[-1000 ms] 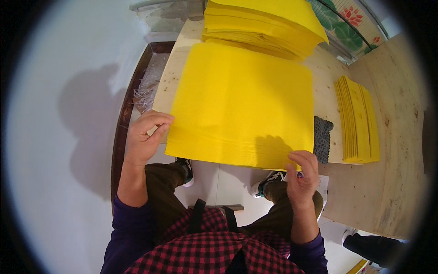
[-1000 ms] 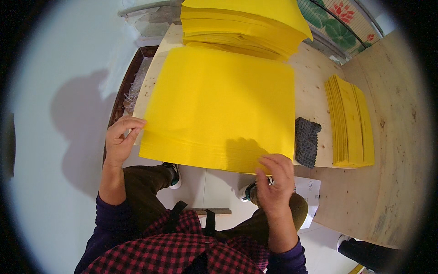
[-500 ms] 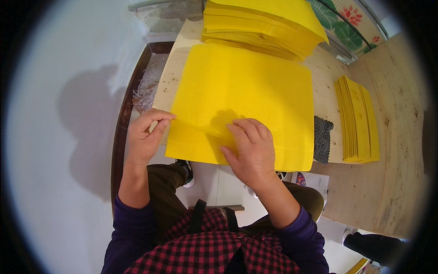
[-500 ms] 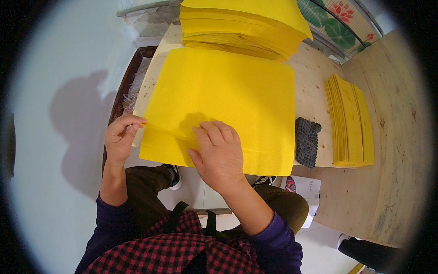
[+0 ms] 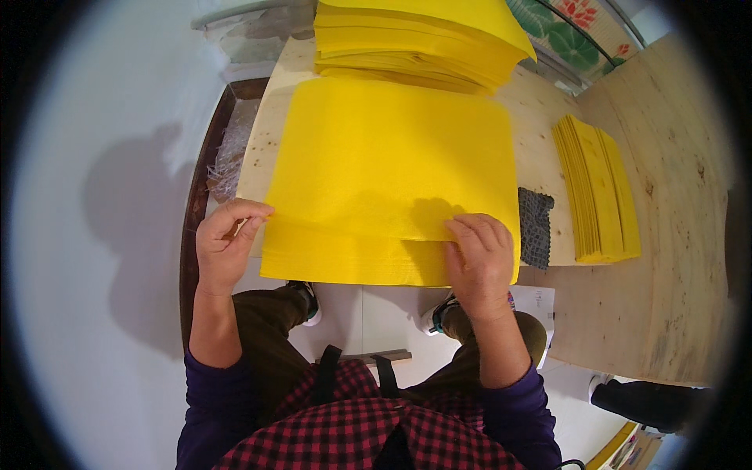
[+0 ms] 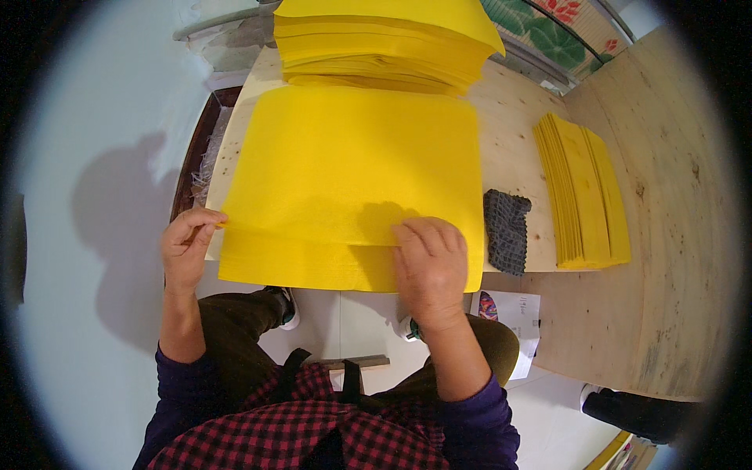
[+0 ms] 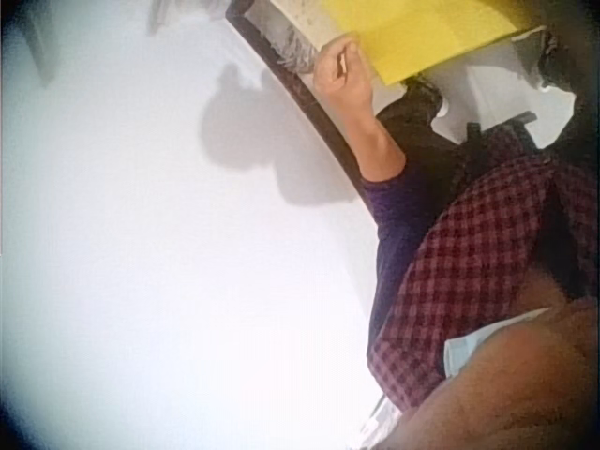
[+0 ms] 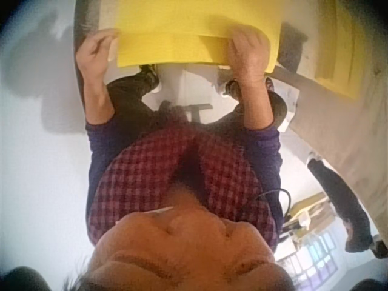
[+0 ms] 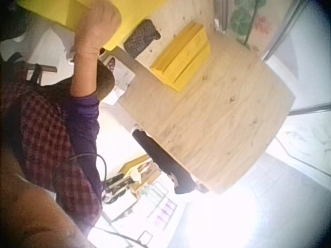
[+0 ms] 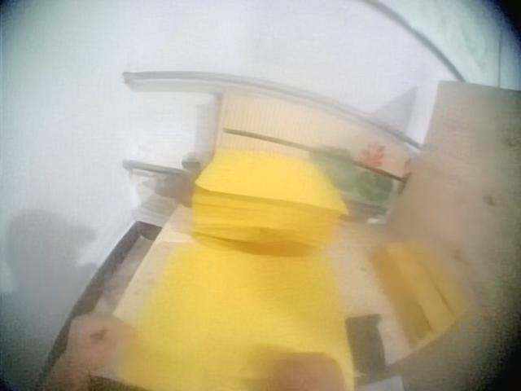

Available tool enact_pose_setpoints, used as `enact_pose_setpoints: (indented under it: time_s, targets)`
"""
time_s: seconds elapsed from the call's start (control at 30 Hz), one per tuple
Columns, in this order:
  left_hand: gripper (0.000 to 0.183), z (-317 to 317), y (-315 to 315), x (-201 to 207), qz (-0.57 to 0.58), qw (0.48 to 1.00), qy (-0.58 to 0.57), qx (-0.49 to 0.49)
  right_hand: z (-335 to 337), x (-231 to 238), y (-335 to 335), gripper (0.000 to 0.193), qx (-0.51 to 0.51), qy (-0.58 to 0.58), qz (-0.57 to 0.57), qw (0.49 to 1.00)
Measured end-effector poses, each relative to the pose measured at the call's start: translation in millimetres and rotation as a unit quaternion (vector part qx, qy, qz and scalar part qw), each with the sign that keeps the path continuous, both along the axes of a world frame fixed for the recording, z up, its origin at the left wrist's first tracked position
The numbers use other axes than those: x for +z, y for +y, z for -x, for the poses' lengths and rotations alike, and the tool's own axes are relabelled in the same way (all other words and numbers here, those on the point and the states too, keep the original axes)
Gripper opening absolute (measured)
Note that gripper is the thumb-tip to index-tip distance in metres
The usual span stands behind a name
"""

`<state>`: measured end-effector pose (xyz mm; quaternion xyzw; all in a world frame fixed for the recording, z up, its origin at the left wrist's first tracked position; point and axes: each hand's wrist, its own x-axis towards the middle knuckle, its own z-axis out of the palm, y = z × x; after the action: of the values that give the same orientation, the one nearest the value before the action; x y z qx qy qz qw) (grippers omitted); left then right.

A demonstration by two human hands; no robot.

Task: The person folds yellow paper sheets in half, smooths the crease, and stacks them on a wooden table. The person repeats this process for multiple sheets, maintaining a consistent fold and stacking order.

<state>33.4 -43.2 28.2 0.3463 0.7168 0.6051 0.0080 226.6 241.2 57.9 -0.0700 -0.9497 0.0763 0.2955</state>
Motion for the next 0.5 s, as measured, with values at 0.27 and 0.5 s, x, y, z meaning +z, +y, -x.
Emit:
enact_pose_setpoints:
  time_s: [0.27, 0.5]
  targets:
    - [0.014, 0, -3, -2, 0.002, 1.0, 0.002, -0.029, -34, -2, 39, 0.024, -0.051, -0.011, -0.002, 0.999]
    - [0.013, 0, -6, -6, 0.009, 0.999, -0.019, -0.043, -50, -6, 53, 0.019, -0.045, 0.005, 0.042, 0.998]
